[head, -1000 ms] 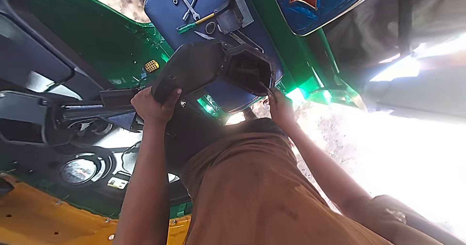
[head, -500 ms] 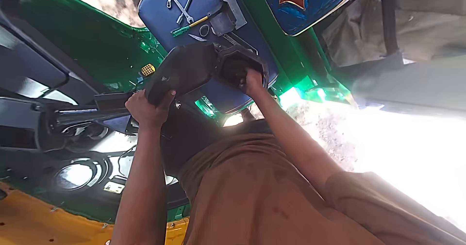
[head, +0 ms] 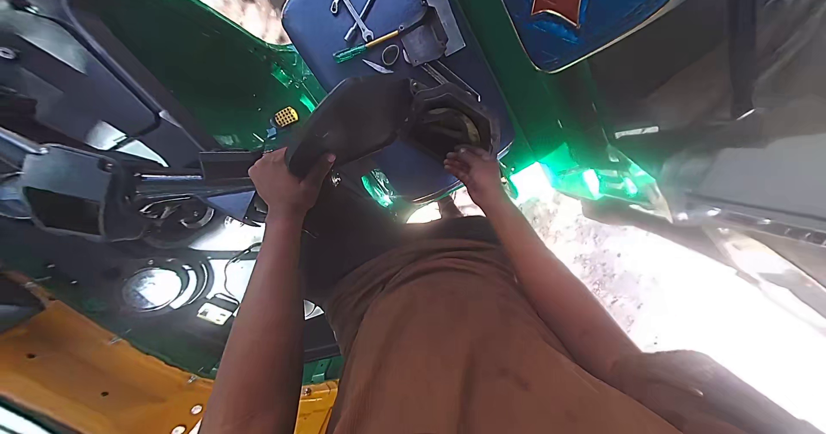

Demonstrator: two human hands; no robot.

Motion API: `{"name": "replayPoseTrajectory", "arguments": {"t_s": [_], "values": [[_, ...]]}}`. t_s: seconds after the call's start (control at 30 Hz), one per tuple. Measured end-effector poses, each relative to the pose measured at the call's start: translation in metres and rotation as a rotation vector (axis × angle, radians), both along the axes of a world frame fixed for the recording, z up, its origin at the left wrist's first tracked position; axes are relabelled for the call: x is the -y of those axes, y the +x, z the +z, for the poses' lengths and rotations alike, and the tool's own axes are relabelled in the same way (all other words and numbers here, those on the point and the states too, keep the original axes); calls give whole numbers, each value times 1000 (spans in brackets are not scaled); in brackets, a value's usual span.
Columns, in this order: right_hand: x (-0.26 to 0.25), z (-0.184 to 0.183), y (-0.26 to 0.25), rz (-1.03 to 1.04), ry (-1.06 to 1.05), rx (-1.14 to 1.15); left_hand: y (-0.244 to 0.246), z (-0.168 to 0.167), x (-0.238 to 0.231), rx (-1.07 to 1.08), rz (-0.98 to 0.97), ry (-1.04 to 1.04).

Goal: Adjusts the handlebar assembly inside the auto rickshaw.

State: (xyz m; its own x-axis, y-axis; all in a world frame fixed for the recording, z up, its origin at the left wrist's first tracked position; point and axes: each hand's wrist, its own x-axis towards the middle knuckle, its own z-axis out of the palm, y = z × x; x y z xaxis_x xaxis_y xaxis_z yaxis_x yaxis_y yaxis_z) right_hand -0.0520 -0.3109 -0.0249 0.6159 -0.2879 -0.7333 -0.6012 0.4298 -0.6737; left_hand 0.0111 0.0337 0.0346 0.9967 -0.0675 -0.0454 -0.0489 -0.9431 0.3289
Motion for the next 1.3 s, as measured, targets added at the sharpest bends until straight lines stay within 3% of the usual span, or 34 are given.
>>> {"name": "replayPoseTrajectory", "arguments": {"t_s": [0.07, 0.1, 0.17, 0.23, 0.67, 0.9, 1.0, 1.3], "values": [[4, -3, 6, 465, -605, -28, 0, 0, 1, 13, -18, -2], [5, -3, 12, 663, -794, -47, 0, 1, 2, 15, -25, -4], [1, -5, 24, 957, -913, -145, 0, 1, 2, 3, -27, -2], [-3, -10, 37, 1097, -877, -281, 0, 1, 2, -2, -25, -2], [-18, -20, 59, 1230, -928, -449, 2, 1, -3, 28, -76, -31], [-5, -35, 51, 1461, -1030, -220, 6, 4, -5, 9, -108, -47], [-3, -30, 52, 1455, -989, -223, 5, 4, -5, 18, -131, -47], [-6, -13, 71, 1514, -981, -187, 10, 6, -13, 81, -490, -163]]}}
